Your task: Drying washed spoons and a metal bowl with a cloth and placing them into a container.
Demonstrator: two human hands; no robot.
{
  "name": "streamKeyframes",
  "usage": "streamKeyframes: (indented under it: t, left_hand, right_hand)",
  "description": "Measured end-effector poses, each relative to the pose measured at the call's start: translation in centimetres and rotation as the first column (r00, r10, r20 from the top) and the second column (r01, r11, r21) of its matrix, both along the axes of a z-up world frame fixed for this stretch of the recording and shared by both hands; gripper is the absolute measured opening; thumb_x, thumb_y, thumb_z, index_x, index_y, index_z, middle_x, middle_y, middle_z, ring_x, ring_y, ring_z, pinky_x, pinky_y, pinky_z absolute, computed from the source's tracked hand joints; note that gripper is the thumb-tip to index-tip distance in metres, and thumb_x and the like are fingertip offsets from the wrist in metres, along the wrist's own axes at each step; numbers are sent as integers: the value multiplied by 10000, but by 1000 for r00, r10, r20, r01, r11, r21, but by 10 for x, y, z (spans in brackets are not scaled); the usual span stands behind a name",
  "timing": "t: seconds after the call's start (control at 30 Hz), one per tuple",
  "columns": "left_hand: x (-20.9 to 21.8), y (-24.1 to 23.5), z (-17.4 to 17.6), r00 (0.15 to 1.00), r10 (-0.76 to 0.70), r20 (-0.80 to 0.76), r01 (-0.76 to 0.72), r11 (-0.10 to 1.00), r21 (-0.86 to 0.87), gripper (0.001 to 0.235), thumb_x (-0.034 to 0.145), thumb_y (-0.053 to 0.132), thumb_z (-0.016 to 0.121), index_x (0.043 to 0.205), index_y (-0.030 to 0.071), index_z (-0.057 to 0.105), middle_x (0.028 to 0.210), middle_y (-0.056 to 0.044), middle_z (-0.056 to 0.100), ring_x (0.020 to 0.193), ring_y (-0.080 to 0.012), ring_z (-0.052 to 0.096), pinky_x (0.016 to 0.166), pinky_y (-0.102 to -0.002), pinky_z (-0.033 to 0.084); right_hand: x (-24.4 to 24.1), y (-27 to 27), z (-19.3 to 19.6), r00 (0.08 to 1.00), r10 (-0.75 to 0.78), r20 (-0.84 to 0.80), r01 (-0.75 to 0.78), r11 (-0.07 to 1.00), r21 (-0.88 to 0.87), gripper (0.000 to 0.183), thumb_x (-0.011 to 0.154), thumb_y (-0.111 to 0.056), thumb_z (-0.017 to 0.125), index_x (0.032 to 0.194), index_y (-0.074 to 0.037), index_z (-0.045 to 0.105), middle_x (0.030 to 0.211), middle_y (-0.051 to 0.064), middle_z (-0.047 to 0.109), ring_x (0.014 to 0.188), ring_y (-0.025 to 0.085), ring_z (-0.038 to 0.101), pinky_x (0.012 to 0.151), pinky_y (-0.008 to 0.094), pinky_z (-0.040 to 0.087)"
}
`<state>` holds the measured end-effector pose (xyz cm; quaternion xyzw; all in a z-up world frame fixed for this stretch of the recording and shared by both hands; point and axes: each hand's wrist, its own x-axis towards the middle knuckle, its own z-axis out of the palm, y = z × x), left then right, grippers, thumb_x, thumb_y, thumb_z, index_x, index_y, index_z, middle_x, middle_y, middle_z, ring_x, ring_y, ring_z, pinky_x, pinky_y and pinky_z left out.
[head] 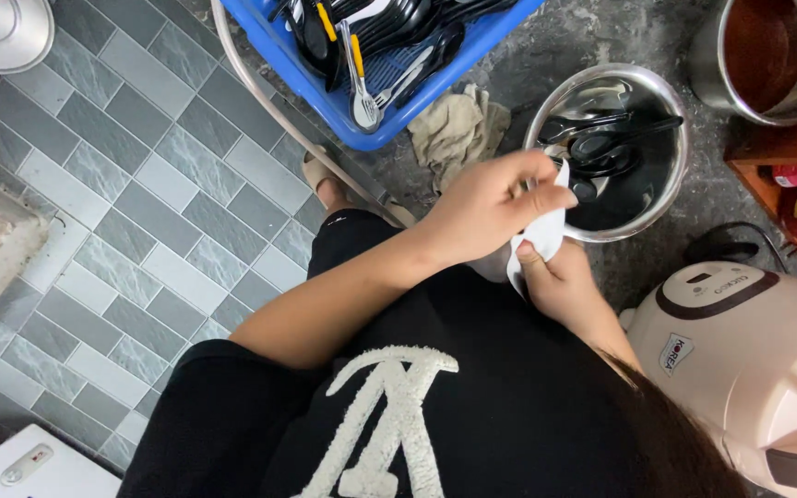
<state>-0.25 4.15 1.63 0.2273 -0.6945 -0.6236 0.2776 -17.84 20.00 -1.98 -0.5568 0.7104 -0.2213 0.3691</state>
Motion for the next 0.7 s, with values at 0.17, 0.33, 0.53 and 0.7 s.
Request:
streamKeyframes:
  t: [0.17, 0.33, 0.53, 0.7]
  left_hand:
    - [-1, 7, -8, 919, 218, -327, -134, 956, 262, 273, 1144, 339, 538, 1190, 93, 647, 997, 13, 675, 805, -81, 583, 751, -266, 504]
    - [-6, 24, -21, 916, 358, -180, -269, 883, 385, 228, 1115, 263, 578, 1163, 44, 618, 865, -16, 603, 768, -72, 556, 696, -243, 471]
    - [-17, 40, -21, 987, 111, -119, -115, 993, -30, 446, 993, 315, 654, 1275, 27, 463, 1034, -182, 667, 901, -316, 714, 750, -399, 576]
    - [-17, 38, -42, 989, 14, 150, -5, 998, -63, 315, 1026, 262, 555, 1257, 58, 492, 944, -188, 722, 898, -403, 709, 755, -507, 521]
  right_hand:
    - [-3, -27, 1, 991, -88, 104, 110, 965, -238, 283, 1152, -216, 489, 1042, 0, 635, 845, 12, 616, 770, 118, 555, 702, 297, 481]
    - [-5, -65, 26, 568, -558, 605, 785, 587, -195, 261, 1126, -143, 460, 1284, 6, 603, 1143, 87, 709, 1002, 163, 692, 881, 293, 576]
    - [25, -43, 6, 467, -467, 751, 803, 580, -139, 297, 1067, 10, 532, 1358, 74, 518, 1223, 155, 661, 1044, 230, 681, 913, 365, 565]
    - [34, -39, 5, 425, -434, 795, 783, 617, -82, 257, 1098, -37, 537, 1340, 47, 525, 1203, 114, 658, 1053, 203, 661, 927, 346, 544]
